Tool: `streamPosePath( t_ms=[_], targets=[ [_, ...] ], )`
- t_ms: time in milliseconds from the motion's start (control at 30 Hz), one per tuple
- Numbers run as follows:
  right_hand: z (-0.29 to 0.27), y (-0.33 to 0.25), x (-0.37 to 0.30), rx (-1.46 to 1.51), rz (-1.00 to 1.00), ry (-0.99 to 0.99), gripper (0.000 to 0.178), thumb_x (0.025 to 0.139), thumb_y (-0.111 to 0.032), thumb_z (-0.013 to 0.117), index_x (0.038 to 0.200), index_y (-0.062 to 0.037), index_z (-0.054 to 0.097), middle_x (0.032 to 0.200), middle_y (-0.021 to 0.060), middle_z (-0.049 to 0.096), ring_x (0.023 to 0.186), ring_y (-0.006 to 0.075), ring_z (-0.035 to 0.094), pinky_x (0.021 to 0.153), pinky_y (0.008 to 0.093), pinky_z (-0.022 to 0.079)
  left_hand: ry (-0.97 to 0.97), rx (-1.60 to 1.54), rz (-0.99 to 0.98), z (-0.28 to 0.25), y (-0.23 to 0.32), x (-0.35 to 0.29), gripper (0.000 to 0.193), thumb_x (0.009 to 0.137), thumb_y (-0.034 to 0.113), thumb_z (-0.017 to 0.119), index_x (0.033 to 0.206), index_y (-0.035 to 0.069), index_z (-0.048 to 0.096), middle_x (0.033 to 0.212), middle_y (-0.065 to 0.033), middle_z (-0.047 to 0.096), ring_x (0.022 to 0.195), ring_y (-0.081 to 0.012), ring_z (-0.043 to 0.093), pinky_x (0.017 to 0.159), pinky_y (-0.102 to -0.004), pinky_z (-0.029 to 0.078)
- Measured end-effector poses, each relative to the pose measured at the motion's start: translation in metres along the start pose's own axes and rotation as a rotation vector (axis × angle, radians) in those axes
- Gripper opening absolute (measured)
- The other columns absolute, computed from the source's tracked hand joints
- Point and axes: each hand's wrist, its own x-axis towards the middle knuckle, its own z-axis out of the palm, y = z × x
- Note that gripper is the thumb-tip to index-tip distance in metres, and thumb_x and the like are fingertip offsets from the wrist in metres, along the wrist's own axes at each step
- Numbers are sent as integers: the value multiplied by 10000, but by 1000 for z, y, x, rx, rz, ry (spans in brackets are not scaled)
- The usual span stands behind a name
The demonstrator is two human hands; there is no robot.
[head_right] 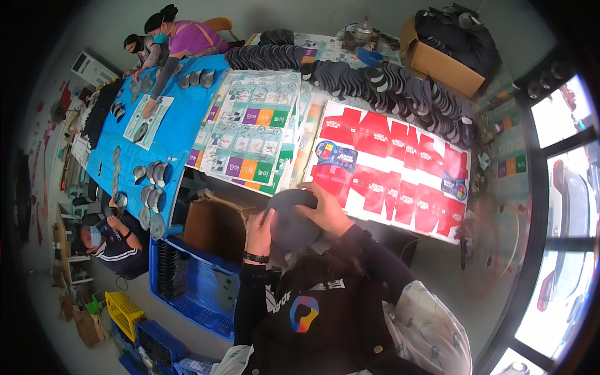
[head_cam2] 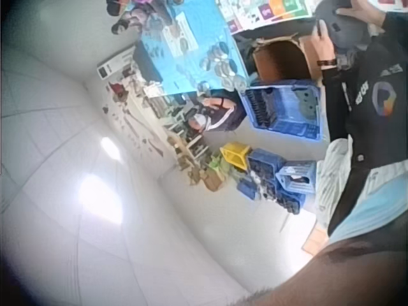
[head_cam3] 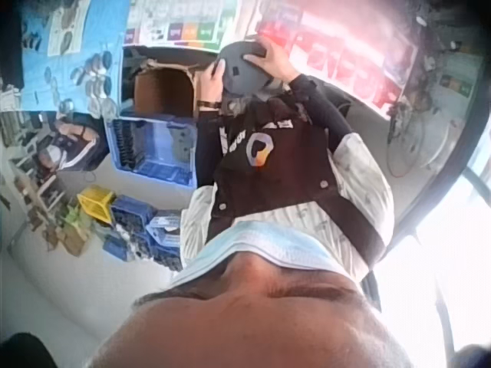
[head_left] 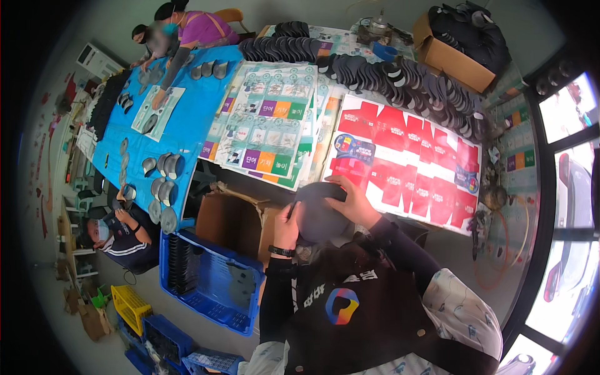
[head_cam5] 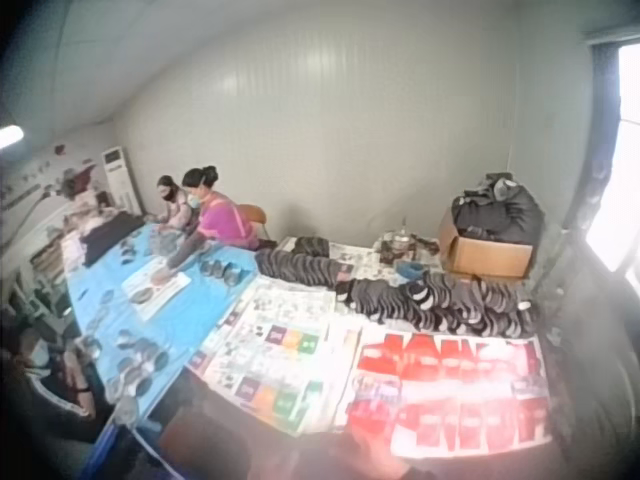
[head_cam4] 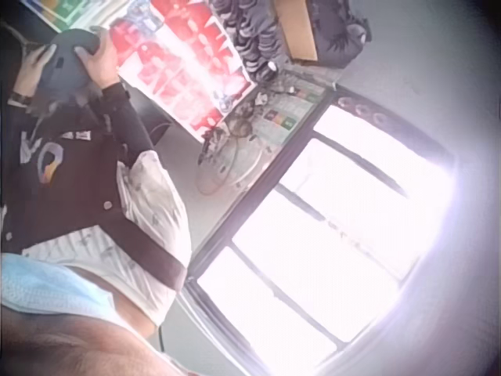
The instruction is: Apply adhesive to shoe components and assemble them.
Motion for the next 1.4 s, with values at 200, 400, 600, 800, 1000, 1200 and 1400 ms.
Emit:
streamPosePath(
  t_ms=[200,400,600,800,1000,1200,1400],
  targets=[
    [-46,44,33,-24,-23,-94,560,819,-184,815,1306,-63,566,1196,173,657,1142,352,639,975,415,506,101,-310,-154,57,1,25,274,1018,134,626,1253,-5,647,1112,-28,694,976,-88,631,855,-239,508],
    [-49,59,51,-49,81,-116,573,796,-204,840,1281,-60,572,1193,167,657,1146,345,636,973,408,505,49,-349,-176,68,14,42,390,868,-29,742,1226,12,594,1126,-74,679,1012,-166,655,877,-299,533],
    [-45,65,62,11,99,-179,529,780,-210,855,1218,-33,616,1165,164,676,1109,308,658,946,394,513,107,-247,-244,54,17,69,398,836,-3,787,1196,-19,618,1083,-81,695,939,-160,664,844,-297,538],
    [-27,97,55,-10,371,-181,464,812,-226,829,1167,9,643,1017,152,693,966,272,673,863,375,520,104,-209,-212,22,-14,85,331,877,66,780,1165,-43,659,1045,-61,710,907,-135,655,813,-275,527],
    [-22,190,47,-81,400,206,386,862,-182,786,1140,30,624,907,173,682,846,242,678,747,360,540,190,-124,-223,-53,-25,71,368,896,69,762,1219,-44,628,1096,-77,696,936,-157,650,825,-306,534],
    [-26,262,62,225,450,257,411,892,-98,744,1257,47,622,1010,152,726,937,196,695,838,334,555,230,-190,-264,-102,-11,44,300,960,91,696,1241,16,620,1164,-55,683,1048,-186,646,908,-348,529],
    [-21,279,80,131,485,219,418,906,-97,727,1286,36,614,1051,131,735,968,168,696,863,327,552,206,-230,-253,-101,-4,31,259,960,65,688,1208,22,628,1147,-51,700,1018,-167,653,916,-328,521]
  ],
)
